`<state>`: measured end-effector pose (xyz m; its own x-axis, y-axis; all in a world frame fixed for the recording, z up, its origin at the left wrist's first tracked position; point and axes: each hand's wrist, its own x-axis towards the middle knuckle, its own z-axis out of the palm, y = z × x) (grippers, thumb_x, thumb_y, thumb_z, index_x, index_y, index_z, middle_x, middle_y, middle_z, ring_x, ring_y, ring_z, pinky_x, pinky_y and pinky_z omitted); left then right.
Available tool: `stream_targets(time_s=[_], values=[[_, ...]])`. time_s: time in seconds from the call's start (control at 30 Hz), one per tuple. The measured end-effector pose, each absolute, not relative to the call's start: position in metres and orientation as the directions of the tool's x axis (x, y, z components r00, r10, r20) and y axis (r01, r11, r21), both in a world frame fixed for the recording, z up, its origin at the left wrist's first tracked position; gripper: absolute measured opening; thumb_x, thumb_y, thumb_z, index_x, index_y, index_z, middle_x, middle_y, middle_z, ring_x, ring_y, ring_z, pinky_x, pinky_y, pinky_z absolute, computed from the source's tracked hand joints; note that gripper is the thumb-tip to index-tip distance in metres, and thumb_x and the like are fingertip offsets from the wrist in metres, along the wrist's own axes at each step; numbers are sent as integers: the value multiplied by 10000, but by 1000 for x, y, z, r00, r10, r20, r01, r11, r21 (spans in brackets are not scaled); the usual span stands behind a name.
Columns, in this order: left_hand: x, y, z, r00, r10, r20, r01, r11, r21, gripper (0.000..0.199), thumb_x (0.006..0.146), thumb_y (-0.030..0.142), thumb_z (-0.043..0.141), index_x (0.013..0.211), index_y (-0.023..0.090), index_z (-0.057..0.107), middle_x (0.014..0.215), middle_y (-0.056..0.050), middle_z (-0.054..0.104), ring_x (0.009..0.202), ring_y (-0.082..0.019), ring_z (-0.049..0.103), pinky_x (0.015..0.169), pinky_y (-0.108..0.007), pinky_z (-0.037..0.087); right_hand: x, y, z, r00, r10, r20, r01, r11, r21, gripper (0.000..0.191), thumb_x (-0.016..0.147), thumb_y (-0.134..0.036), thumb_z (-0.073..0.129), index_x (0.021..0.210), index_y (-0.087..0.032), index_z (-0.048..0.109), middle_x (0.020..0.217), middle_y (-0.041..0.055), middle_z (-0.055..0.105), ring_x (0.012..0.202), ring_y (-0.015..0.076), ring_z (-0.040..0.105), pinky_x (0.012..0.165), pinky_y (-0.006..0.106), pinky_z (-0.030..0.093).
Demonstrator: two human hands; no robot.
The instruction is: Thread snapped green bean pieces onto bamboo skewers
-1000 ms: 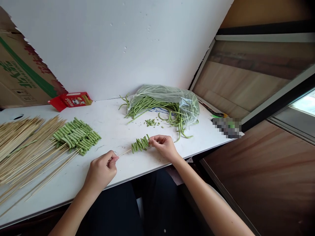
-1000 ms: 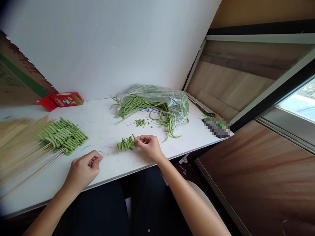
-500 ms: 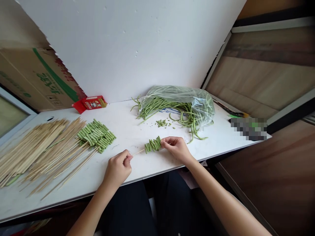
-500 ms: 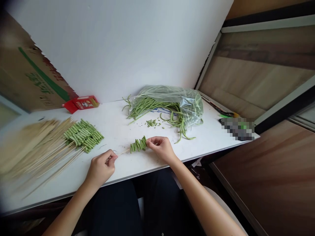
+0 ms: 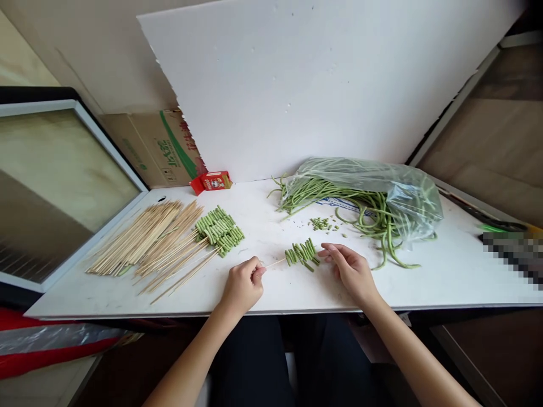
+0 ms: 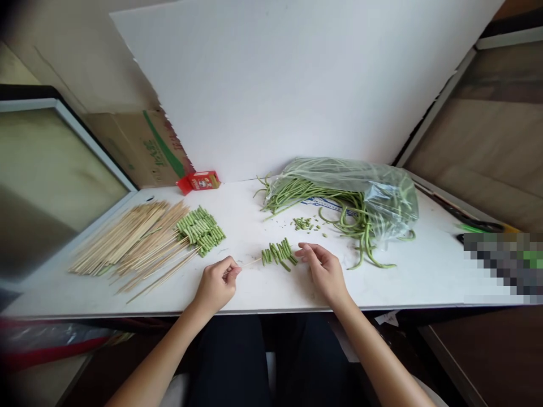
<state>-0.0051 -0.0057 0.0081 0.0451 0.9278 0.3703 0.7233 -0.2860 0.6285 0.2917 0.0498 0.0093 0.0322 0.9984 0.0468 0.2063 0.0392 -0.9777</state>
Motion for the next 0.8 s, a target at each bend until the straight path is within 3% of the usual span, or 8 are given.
stream_targets(time_s=[0.2, 0.4, 0.8], values=[[-37, -12, 29, -17, 907, 421, 775, -254, 579, 201, 967, 207, 542, 767, 226, 542, 657, 7, 605, 571, -144, 547, 600, -264, 379, 295, 52, 4, 46, 998, 32, 198, 22, -980, 569, 935, -685, 653, 1143, -174, 793, 1049, 155, 808, 722, 205, 620, 512, 279, 451], [-82, -22, 45, -115, 883, 455, 842, -156, 516, 195, 977, 252, 561, 783, 229, 564, 691, 4, 653, 596, -153, 587, 629, -261, 404, 294, 50, 7, 30, 998, 62, 211, 55, -976, 610, 891, -712, 678, 1119, -159, 800, 982, 161, 819, 519, 150, 525, 468, 293, 426], [-140, -28, 28, -203, 852, 483, 914, -13, 406, 180, 965, 256, 573, 791, 226, 604, 667, -1, 658, 630, -174, 605, 648, -270, 406, 292, 50, 12, 23, 998, 51, 292, 42, -956, 604, 878, -729, 661, 1061, -169, 800, 972, 140, 819, 482, 142, 491, 492, 320, 431]])
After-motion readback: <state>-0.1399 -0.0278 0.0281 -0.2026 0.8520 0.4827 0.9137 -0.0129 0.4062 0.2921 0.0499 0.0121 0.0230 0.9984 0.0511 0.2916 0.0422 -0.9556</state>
